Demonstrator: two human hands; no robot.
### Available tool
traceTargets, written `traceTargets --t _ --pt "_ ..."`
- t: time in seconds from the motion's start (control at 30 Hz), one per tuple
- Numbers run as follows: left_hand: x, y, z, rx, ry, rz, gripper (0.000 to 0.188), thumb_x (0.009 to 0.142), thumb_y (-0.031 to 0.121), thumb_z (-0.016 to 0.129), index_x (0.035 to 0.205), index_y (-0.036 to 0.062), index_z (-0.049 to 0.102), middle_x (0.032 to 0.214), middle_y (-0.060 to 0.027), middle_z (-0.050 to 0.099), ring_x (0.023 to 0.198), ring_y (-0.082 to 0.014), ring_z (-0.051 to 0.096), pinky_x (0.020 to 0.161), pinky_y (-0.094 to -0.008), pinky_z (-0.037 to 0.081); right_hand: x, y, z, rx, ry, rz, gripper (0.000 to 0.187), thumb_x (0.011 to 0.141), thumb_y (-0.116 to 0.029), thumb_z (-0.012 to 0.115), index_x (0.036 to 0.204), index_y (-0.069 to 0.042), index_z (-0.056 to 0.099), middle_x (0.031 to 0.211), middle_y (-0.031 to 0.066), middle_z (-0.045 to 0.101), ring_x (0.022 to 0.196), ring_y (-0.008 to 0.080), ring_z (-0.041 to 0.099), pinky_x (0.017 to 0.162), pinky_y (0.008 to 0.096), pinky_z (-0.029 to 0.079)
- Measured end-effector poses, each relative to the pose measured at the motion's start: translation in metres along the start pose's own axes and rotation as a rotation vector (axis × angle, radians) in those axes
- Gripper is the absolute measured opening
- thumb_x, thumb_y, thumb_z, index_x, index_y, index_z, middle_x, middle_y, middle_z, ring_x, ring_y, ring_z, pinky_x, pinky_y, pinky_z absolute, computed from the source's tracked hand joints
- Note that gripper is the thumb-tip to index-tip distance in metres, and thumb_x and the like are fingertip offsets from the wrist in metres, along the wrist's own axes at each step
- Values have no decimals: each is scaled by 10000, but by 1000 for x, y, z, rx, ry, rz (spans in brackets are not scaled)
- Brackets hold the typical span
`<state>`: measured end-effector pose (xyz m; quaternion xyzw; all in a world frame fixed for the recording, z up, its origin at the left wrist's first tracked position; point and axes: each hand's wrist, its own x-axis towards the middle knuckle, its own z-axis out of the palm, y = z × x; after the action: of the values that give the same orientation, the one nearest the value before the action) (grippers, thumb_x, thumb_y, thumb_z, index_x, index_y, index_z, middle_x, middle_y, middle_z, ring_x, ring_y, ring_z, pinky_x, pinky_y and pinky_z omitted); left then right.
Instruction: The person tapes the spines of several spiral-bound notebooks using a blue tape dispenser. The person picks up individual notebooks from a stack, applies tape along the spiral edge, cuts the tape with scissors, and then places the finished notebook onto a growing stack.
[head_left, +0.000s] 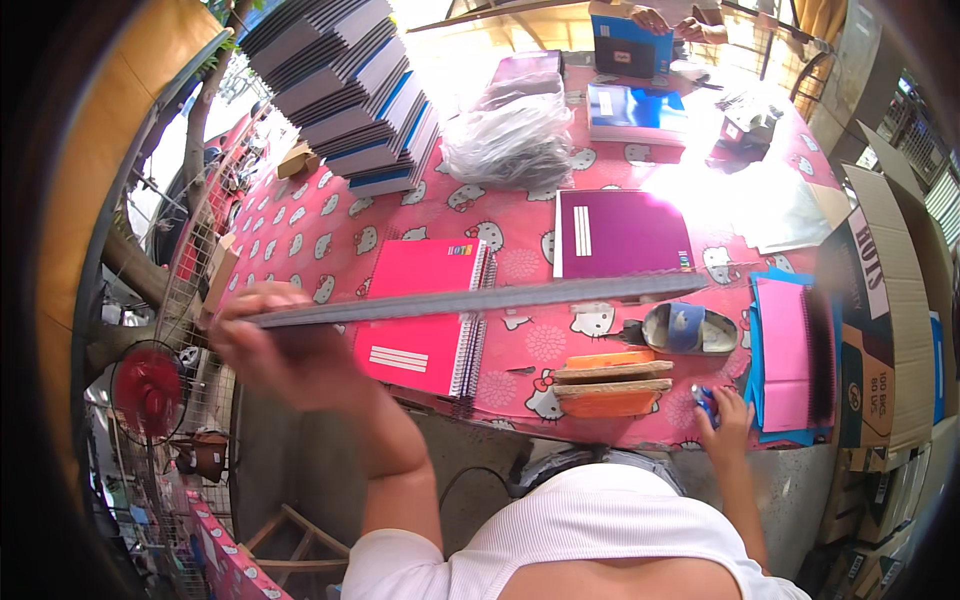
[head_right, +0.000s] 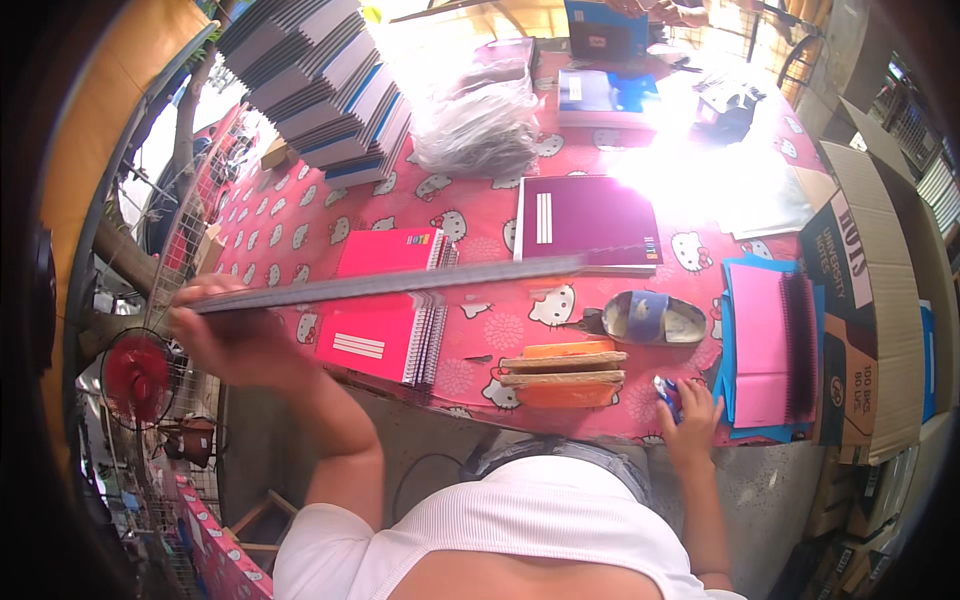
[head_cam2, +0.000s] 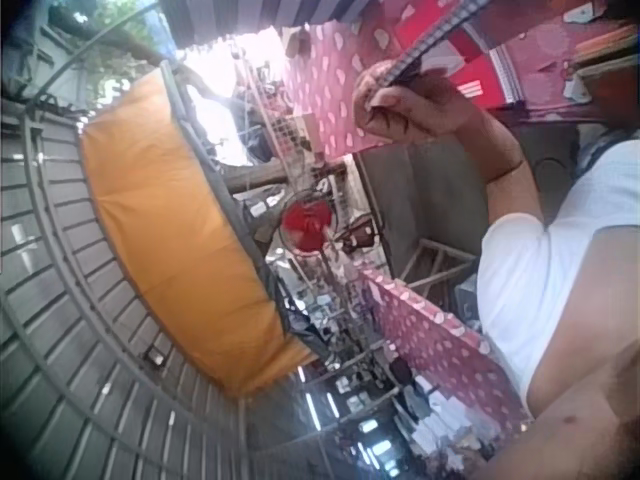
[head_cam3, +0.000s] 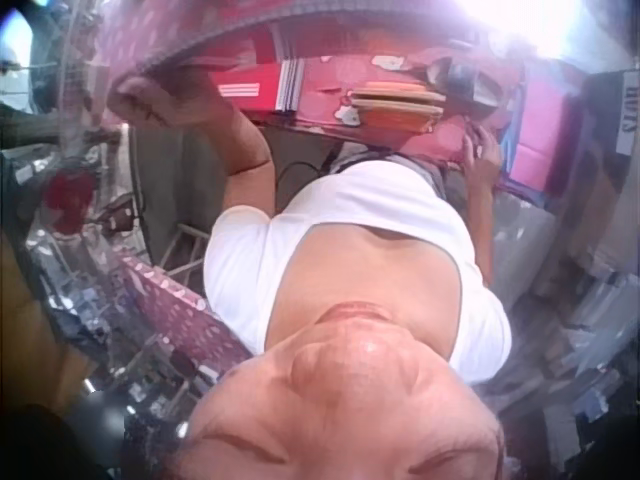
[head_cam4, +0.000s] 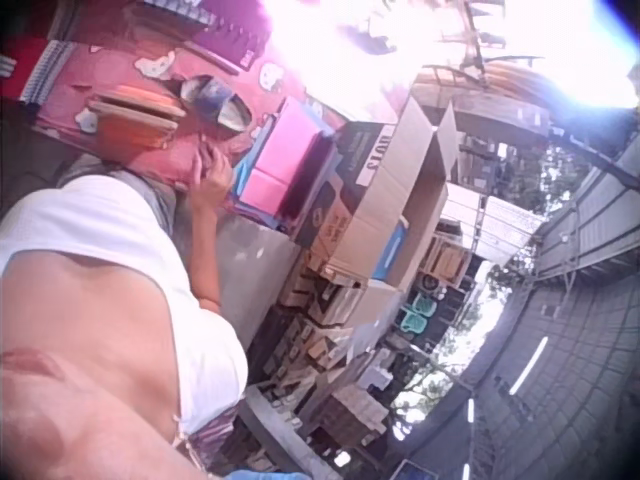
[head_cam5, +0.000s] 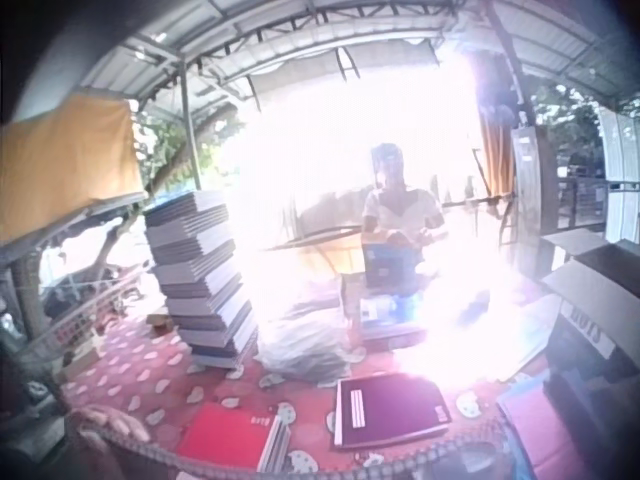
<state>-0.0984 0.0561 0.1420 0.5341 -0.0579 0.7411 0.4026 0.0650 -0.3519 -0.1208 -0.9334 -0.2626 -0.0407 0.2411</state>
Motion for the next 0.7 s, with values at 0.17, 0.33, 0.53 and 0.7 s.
traceTargets --t 0.17,0.33,0.53,0.7 --pt "107 -3 -30 520 -291 87 241 876 103 531 656 9 504 567 -21 439 486 -112 410 459 -262 331 36 -12 -21 192 -58 3 173 783 -167 714 915 -62 678 1257 151 547 1199 327 485 1050 510 296" --pt "43 -140 -9 648 -1222 48 347 859 172 644 568 40 511 510 -108 415 448 -246 407 450 -358 343 112 -22 -25 320 176 -128 103 818 -63 666 903 -5 661 1209 176 582 1113 336 561 914 397 460" --pt "-105 -238 -87 961 -1272 -224 294 967 312 462 1035 86 639 1021 -57 649 1074 -240 561 1068 -545 233 202 3 28 307 116 -228 146 813 -108 673 899 10 664 1135 202 619 1056 345 597 897 402 469" --pt "-111 -238 -83 1062 -1368 -391 298 959 304 471 1028 66 638 1060 -78 638 1053 -248 568 1048 -495 295 268 6 57 206 -1 -32 280 830 -229 674 940 28 669 1092 225 628 997 336 624 854 390 486"
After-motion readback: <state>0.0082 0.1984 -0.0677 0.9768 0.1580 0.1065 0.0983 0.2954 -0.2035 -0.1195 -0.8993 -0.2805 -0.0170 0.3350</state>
